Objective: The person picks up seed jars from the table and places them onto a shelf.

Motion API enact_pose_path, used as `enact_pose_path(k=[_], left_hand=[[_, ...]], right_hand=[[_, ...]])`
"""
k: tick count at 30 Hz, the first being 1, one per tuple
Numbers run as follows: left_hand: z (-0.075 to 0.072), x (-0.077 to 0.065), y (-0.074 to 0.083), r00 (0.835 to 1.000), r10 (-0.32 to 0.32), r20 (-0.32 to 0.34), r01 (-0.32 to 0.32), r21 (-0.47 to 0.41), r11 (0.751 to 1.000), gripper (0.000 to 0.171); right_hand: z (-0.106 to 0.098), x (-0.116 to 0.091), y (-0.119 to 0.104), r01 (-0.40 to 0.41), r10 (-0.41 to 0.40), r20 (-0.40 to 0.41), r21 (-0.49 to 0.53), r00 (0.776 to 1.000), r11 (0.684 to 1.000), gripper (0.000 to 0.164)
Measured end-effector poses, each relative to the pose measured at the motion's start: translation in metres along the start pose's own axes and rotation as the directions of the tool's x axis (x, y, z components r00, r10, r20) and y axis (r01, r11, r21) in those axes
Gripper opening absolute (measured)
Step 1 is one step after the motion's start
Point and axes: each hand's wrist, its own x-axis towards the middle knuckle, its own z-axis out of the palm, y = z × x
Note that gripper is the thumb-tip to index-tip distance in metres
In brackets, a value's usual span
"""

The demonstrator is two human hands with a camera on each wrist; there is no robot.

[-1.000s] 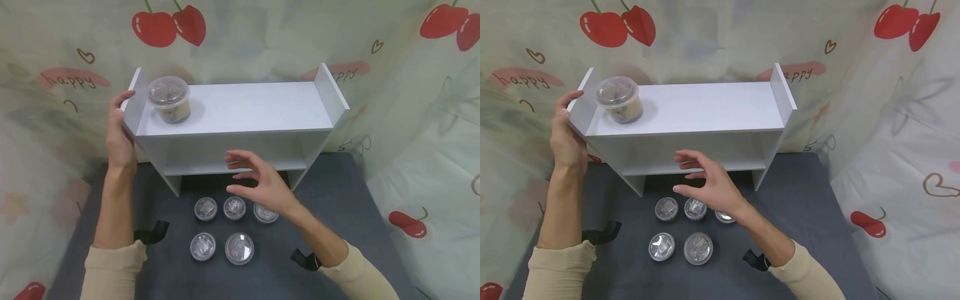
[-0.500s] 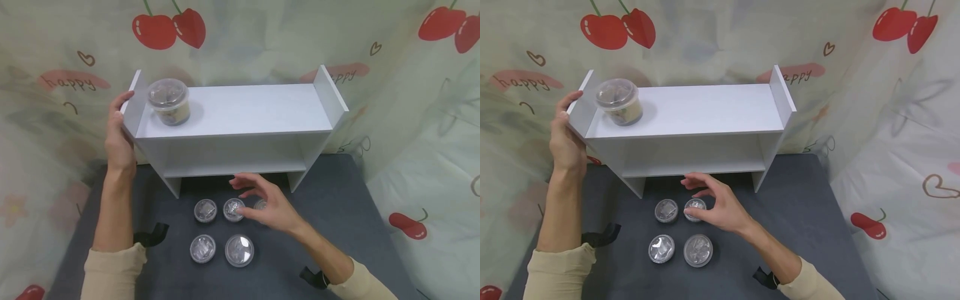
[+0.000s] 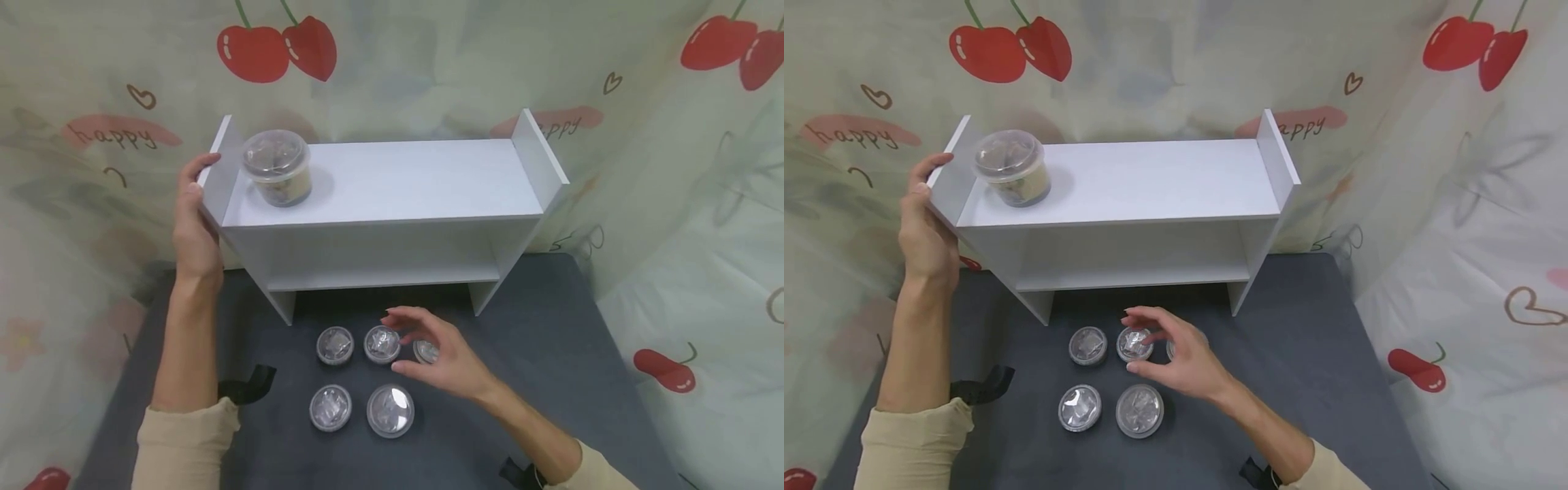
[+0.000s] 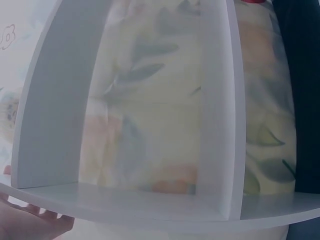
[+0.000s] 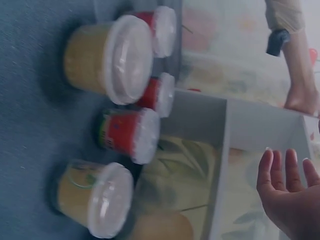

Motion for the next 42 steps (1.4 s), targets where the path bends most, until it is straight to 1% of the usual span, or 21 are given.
enact_pose_path(k=[4, 8, 12, 17, 22, 28, 32, 37, 39, 42], left_hand=[[-0.001, -0.001, -0.001, 1.0, -0.003, -0.014, 0.003, -0.029, 1.0, 0.042], [-0.001, 0.0, -0.002, 1.0, 0.019, -0.019, -0.02, -0.048, 0.999, 0.041], [0.003, 0.003, -0.004, 0.999, 0.036, -0.021, -0.037, -0.075, 0.997, 0.041], [0.003, 0.004, -0.004, 0.999, 0.037, -0.024, -0.038, -0.047, 0.998, 0.042], [0.004, 0.005, -0.003, 0.999, 0.041, -0.023, -0.043, -0.053, 0.998, 0.042], [0.003, 0.003, -0.004, 0.999, 0.027, -0.031, -0.029, -0.044, 0.999, 0.042], [0.003, 0.002, -0.005, 0.999, 0.028, -0.031, -0.029, -0.043, 0.999, 0.042], [0.003, 0.001, -0.004, 0.999, 0.029, -0.024, -0.03, -0.052, 0.998, 0.043], [0.002, 0.002, -0.004, 0.999, 0.031, -0.016, -0.032, -0.055, 0.998, 0.043], [0.003, 0.002, -0.004, 0.999, 0.034, -0.013, -0.035, -0.065, 0.997, 0.043]], right_hand=[[0.007, -0.007, 0.006, 0.01, -0.009, 0.014, -0.014, 1.0, 1.0, 0.071], [0.01, -0.013, 0.001, 0.012, -0.012, 0.009, -0.003, 1.0, 1.0, 0.067], [0.011, -0.018, -0.004, -0.003, 0.003, -0.004, 0.003, 1.0, 1.0, 0.066], [0.015, -0.023, 0.0, -0.009, 0.009, -0.005, -0.005, 1.0, 1.0, 0.066], [0.02, -0.027, 0.006, -0.003, 0.003, -0.004, -0.016, 1.0, 1.0, 0.066], [0.025, -0.032, 0.011, -0.001, 0.001, 0.008, -0.016, 1.0, 1.0, 0.066], [0.029, -0.038, 0.021, 0.002, -0.002, 0.009, -0.026, 1.0, 1.0, 0.066], [0.033, -0.052, 0.049, 0.021, -0.021, -0.006, -0.064, 1.0, 0.998, 0.068], [0.034, -0.057, 0.059, 0.014, -0.015, -0.009, -0.071, 1.0, 0.997, 0.068], [0.034, -0.061, 0.066, -0.006, 0.005, -0.005, -0.067, 1.0, 0.998, 0.068]])
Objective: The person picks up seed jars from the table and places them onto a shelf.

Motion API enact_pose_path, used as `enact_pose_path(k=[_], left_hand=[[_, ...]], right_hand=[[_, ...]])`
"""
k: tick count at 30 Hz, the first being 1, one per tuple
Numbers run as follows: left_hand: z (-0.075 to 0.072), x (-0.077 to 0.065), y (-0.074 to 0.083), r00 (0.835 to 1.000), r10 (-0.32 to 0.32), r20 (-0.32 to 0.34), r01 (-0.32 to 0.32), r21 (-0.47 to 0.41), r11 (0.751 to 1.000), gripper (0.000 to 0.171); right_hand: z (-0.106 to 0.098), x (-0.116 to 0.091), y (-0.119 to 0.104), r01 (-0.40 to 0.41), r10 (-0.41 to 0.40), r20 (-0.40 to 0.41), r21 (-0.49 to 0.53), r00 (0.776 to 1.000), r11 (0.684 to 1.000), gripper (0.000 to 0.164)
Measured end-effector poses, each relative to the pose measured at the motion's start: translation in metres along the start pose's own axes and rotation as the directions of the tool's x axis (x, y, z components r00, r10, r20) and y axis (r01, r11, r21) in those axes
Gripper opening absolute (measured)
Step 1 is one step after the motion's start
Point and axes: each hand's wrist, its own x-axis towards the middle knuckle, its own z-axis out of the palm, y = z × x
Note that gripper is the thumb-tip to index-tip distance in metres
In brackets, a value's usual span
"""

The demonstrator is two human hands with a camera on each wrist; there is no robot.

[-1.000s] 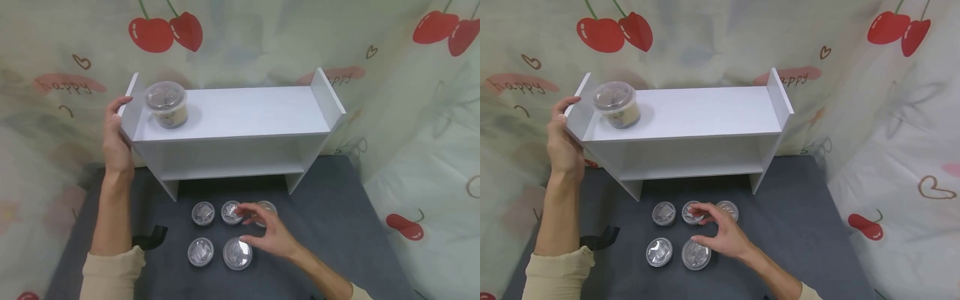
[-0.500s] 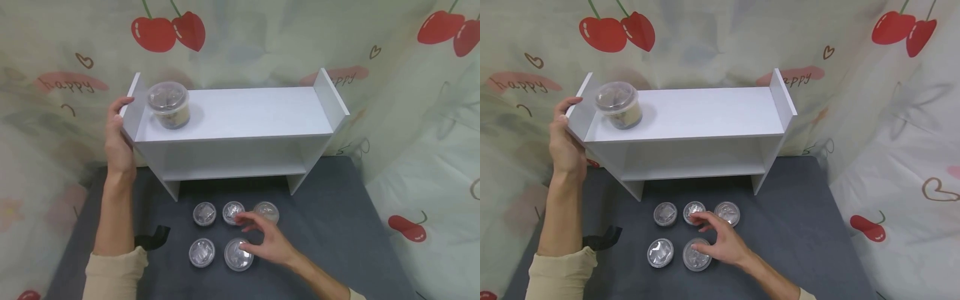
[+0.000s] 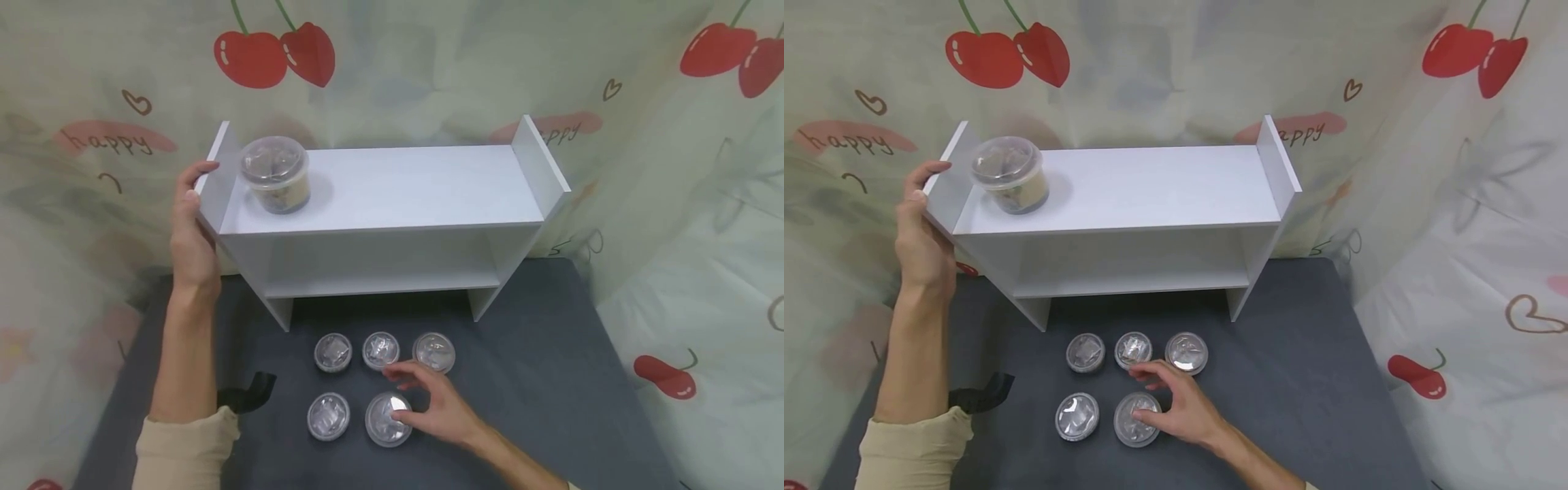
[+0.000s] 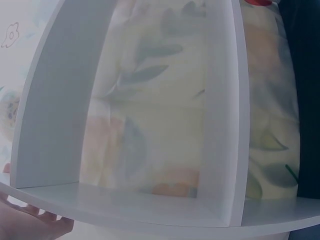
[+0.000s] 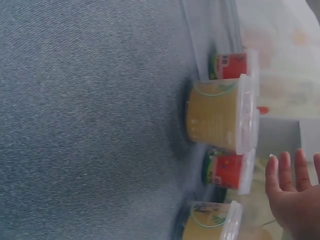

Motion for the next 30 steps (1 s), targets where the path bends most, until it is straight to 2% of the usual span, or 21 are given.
enact_pose_path(k=[8, 16, 23, 30], left_hand=[[-0.002, -0.001, -0.001, 1.0, 0.002, -0.003, -0.002, 0.007, 1.0, 0.043], [-0.003, -0.001, -0.001, 1.0, 0.003, 0.003, -0.004, 0.039, 0.999, 0.043], [-0.002, 0.0, -0.001, 1.0, 0.003, -0.001, -0.003, 0.022, 1.0, 0.043], [-0.003, -0.001, -0.001, 1.0, 0.003, 0.003, -0.003, 0.056, 0.998, 0.044]], right_hand=[[0.002, -0.009, 0.01, -0.035, 0.035, 0.013, -0.013, 0.999, 0.999, 0.062], [0.005, -0.018, 0.018, -0.099, 0.099, 0.019, -0.037, 0.995, 0.994, 0.066], [0.008, -0.026, 0.023, -0.095, 0.099, 0.049, -0.076, 0.994, 0.993, 0.066], [0.012, -0.034, 0.028, -0.1, 0.108, 0.084, -0.096, 0.991, 0.99, 0.068]])
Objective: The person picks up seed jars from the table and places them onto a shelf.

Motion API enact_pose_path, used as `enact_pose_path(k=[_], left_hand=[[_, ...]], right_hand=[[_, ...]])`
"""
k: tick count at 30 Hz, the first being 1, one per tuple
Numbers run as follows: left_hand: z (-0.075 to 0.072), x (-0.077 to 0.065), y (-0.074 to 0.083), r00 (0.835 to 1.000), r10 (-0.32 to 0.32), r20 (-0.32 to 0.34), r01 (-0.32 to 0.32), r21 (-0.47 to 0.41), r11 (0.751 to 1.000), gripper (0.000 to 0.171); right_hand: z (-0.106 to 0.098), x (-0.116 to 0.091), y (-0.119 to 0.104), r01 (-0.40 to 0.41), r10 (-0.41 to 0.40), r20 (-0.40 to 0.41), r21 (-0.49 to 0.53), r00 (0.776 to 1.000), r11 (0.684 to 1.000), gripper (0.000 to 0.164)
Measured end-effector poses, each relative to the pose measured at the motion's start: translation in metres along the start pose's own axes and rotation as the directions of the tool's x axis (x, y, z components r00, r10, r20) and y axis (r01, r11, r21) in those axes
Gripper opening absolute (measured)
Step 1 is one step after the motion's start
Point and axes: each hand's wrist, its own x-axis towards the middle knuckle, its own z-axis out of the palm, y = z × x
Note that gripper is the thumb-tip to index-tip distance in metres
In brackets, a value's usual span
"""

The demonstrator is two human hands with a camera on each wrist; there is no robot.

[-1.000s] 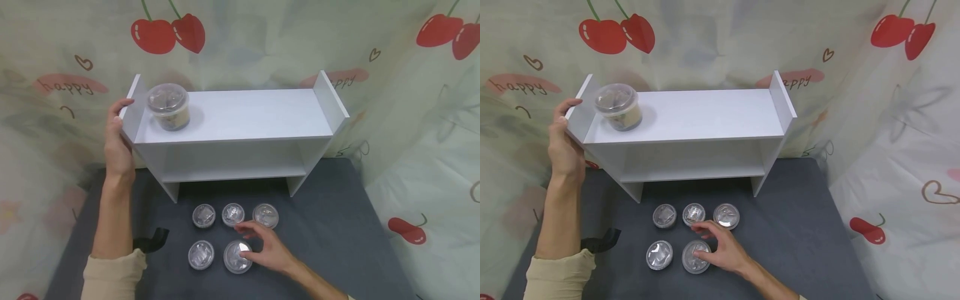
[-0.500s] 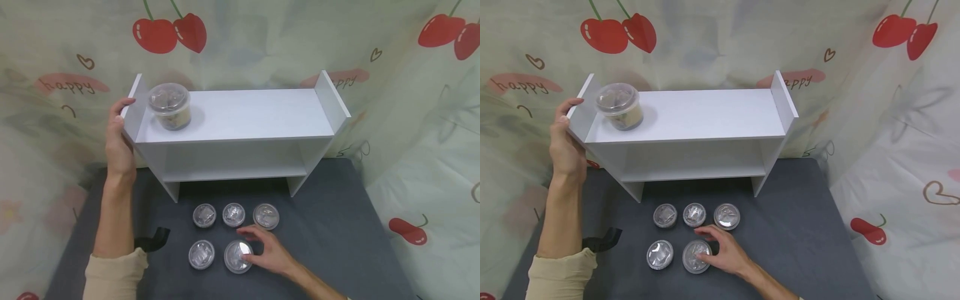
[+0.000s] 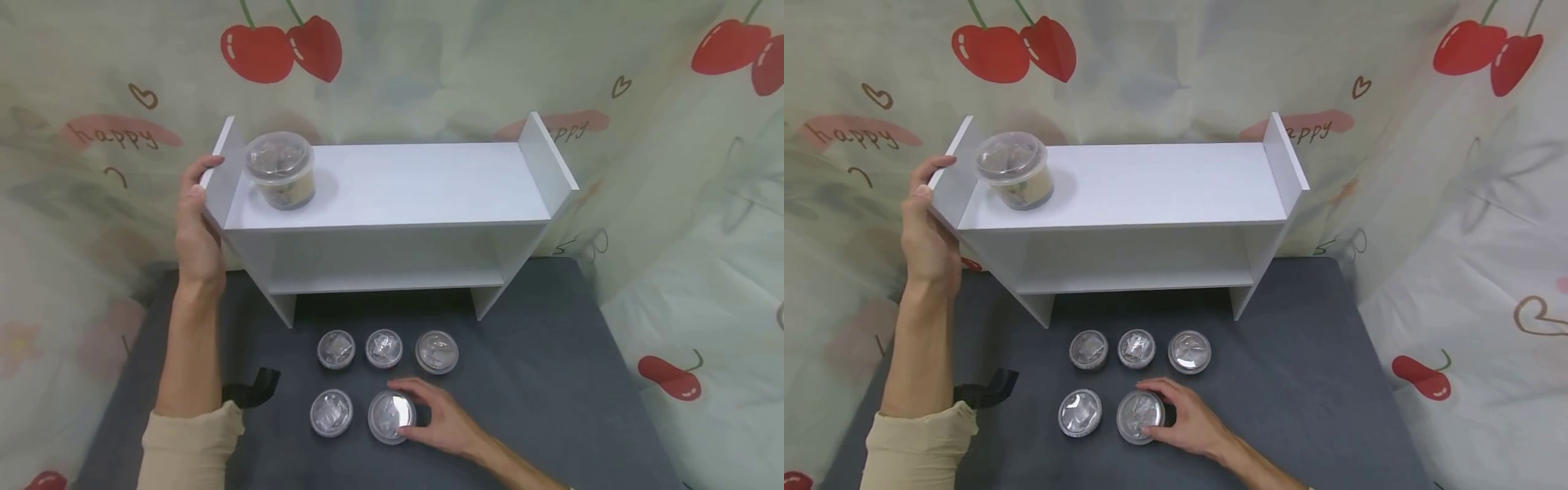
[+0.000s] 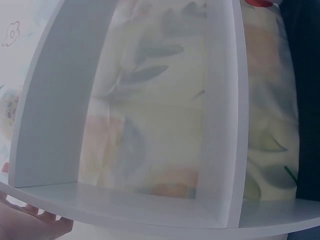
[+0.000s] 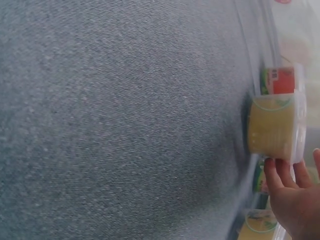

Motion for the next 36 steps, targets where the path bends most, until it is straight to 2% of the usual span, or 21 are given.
enact_pose_path(k=[3, 7, 17, 22, 31, 36], left_hand=[[0.0, 0.0, 0.0, 1.0, -0.001, 0.004, 0.001, 0.005, 1.0, 0.044], [0.0, 0.001, 0.0, 1.0, -0.003, 0.0, 0.003, 0.008, 1.0, 0.044], [-0.001, 0.001, 0.0, 1.0, -0.004, 0.003, 0.004, -0.021, 1.0, 0.044], [0.0, 0.001, 0.0, 1.0, -0.001, 0.008, 0.001, -0.012, 1.0, 0.044], [0.0, 0.001, 0.001, 1.0, -0.006, 0.018, 0.007, -0.052, 0.999, 0.044], [0.001, 0.001, 0.0, 1.0, -0.001, 0.009, 0.001, -0.055, 0.998, 0.043]], right_hand=[[0.001, -0.001, 0.002, 0.003, -0.003, 0.005, 0.003, 1.0, 1.0, 0.069], [0.002, -0.002, 0.004, -0.034, 0.034, 0.033, 0.006, 0.999, 0.999, 0.072], [0.002, -0.008, 0.008, -0.125, 0.137, 0.082, -0.14, 0.987, 0.982, 0.082], [0.004, -0.009, 0.01, -0.154, 0.165, 0.087, -0.118, 0.983, 0.981, 0.084], [0.008, -0.01, 0.014, -0.197, 0.203, 0.088, -0.078, 0.975, 0.977, 0.089], [0.008, -0.008, 0.004, -0.215, 0.219, 0.066, -0.069, 0.973, 0.974, 0.089]])
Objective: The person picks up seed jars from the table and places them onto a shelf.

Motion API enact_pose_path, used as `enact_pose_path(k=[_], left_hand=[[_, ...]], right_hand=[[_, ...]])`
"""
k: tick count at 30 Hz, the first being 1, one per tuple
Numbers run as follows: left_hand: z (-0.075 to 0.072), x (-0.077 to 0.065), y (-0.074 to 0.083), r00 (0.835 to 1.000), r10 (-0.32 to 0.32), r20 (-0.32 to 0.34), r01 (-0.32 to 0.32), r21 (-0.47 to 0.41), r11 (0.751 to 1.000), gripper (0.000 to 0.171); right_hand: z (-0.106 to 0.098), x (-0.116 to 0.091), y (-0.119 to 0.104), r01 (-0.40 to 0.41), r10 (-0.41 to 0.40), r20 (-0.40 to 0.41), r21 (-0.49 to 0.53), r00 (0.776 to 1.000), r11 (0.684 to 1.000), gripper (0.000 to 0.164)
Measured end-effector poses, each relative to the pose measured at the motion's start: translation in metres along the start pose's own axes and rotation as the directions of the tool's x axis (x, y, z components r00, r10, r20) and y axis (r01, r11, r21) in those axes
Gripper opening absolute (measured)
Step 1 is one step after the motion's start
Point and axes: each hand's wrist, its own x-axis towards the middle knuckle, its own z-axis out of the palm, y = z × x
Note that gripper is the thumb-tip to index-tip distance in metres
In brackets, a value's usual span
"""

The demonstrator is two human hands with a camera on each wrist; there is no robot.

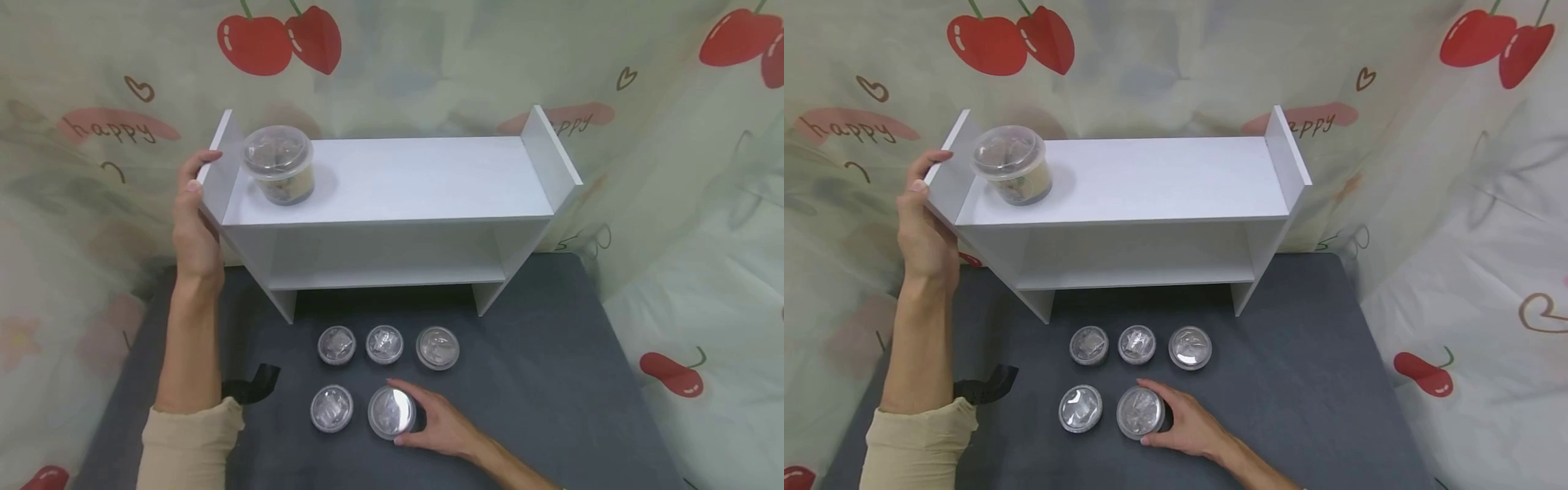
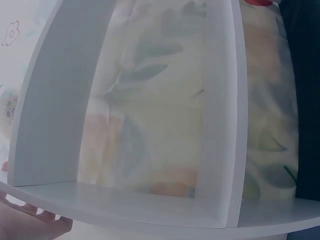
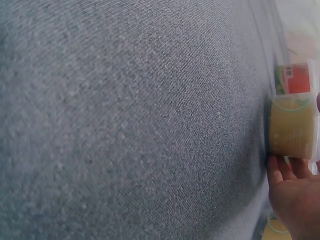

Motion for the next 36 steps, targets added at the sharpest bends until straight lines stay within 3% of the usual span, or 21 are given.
enact_pose_path(k=[5, 11, 36], left_hand=[[-0.001, 0.0, 0.0, 1.0, 0.006, -0.003, -0.006, 0.014, 1.0, 0.044], [-0.001, 0.0, 0.0, 1.0, -0.007, 0.005, 0.007, 0.017, 1.0, 0.044], [0.001, -0.001, 0.0, 1.0, -0.003, -0.002, 0.003, 0.041, 0.999, 0.044]], right_hand=[[0.004, 0.0, 0.012, -0.03, 0.03, 0.007, -0.019, 1.0, 0.999, 0.089], [0.004, 0.001, 0.012, -0.042, 0.042, -0.002, -0.021, 0.999, 0.999, 0.088], [-0.029, 0.016, -0.018, -0.047, 0.045, 0.018, 0.129, 0.999, 0.991, 0.085]])
